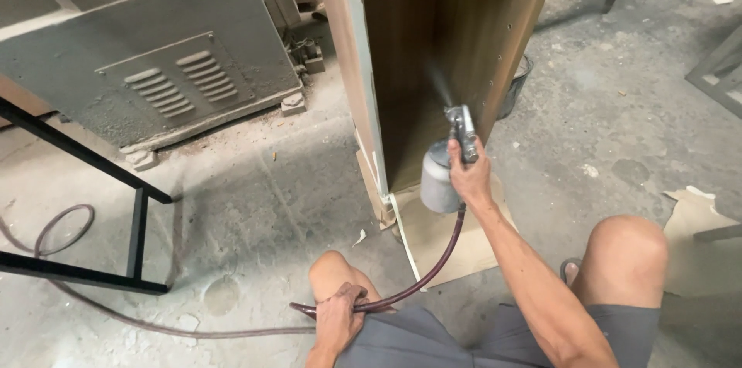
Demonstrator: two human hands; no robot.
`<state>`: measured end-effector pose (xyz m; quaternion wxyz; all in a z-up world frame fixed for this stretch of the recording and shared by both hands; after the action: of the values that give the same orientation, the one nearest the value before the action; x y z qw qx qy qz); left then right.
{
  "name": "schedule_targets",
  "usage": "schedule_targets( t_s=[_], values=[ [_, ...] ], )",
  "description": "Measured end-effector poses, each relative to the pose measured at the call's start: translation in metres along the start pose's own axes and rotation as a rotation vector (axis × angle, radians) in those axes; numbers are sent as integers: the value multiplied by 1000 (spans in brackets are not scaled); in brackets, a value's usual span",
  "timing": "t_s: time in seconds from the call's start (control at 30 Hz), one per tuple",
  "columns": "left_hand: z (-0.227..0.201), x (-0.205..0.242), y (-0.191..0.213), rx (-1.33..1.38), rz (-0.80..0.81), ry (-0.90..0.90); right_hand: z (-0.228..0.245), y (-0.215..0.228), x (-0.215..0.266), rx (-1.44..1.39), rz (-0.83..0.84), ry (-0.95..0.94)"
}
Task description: Using a pneumatic spray gun to apply a finish to the interior and edges of a wooden cabinet in a workshop environment.
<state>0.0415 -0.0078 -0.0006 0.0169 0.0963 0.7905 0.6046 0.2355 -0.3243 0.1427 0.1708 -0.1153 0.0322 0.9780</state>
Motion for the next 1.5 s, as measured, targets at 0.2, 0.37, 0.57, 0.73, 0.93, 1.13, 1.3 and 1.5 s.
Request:
schedule_targets(
  t_s=[0.2,0.37,0.57,0.73,0.93,1.13,1.3,1.5],
  values=[
    [-6,-9,-7,-18,10,-17,6,-2,0,-45,83,78],
    [-8,-12,-12,-17,46,-27,12,-14,7,-137,231,139],
    [-8,-16,-9,13,14,-32,22,-11,-6,-141,175,211],
    [-2,-20,-9,-21,-31,-39,27,0,-16,-13,-11,174],
    [-8,-24,0,25,-89,-58,35,-7,-12,-33,49,250],
    [-27,-24,-3,34,13,-38,38,-15,-9,-290,291,242],
    [-21,-28,-15,14,-21,-6,35,4,-22,-203,68,292],
    [-20,-34,-10,6,-27,11,50,13,-24,-185,-60,347]
  ],
)
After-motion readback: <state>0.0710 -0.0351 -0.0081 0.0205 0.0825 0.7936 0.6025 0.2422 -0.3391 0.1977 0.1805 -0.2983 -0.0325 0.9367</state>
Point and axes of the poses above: each hand's wrist, its own x-axis away from the middle knuckle, its own y-axis out of the back of the hand, z = x × y, the point moved 4 cm from there along -x, towards the middle knuckle, and after that the axes turned 13 degrees about -x, right-handed, at the moved point
